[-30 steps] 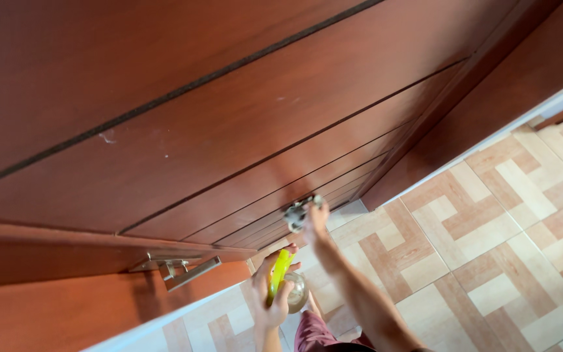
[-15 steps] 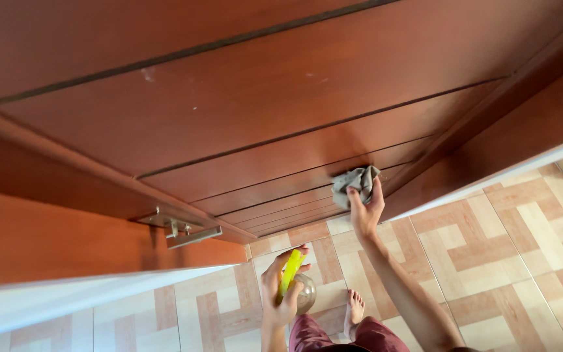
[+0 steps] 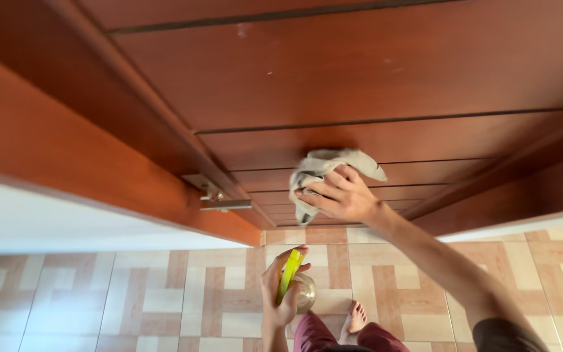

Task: The person wipes a brown wooden door with a cloth while holding a spray bottle. They clean the door surface and the metal latch area repeatedly.

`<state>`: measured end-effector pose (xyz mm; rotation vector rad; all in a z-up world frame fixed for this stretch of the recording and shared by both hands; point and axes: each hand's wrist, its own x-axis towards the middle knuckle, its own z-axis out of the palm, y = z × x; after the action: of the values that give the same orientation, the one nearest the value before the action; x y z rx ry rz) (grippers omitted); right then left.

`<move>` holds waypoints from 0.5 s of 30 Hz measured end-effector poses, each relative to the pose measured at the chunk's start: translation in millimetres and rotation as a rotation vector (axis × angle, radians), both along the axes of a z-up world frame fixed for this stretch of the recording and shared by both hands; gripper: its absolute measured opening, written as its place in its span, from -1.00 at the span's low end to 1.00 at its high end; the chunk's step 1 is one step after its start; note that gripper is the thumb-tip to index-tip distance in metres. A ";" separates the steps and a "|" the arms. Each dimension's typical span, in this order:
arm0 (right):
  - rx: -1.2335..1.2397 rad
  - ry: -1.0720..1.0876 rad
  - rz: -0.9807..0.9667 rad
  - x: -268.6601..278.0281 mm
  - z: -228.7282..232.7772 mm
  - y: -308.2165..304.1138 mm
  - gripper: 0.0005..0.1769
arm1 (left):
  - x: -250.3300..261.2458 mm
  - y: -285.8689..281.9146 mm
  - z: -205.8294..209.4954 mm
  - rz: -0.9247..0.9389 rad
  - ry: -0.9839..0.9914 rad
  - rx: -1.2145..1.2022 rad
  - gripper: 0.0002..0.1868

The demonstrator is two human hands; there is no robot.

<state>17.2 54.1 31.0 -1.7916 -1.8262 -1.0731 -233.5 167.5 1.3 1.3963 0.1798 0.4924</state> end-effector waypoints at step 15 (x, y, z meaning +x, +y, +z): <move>-0.516 -0.340 -0.259 10.3 -171.7 111.0 -0.36 | -17.1 0.4 -5.1 0.229 0.022 -0.038 -0.31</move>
<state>27.5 165.1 -140.7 -2.3060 -2.2799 -1.1253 -250.7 167.9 -3.8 1.3514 0.3681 0.6601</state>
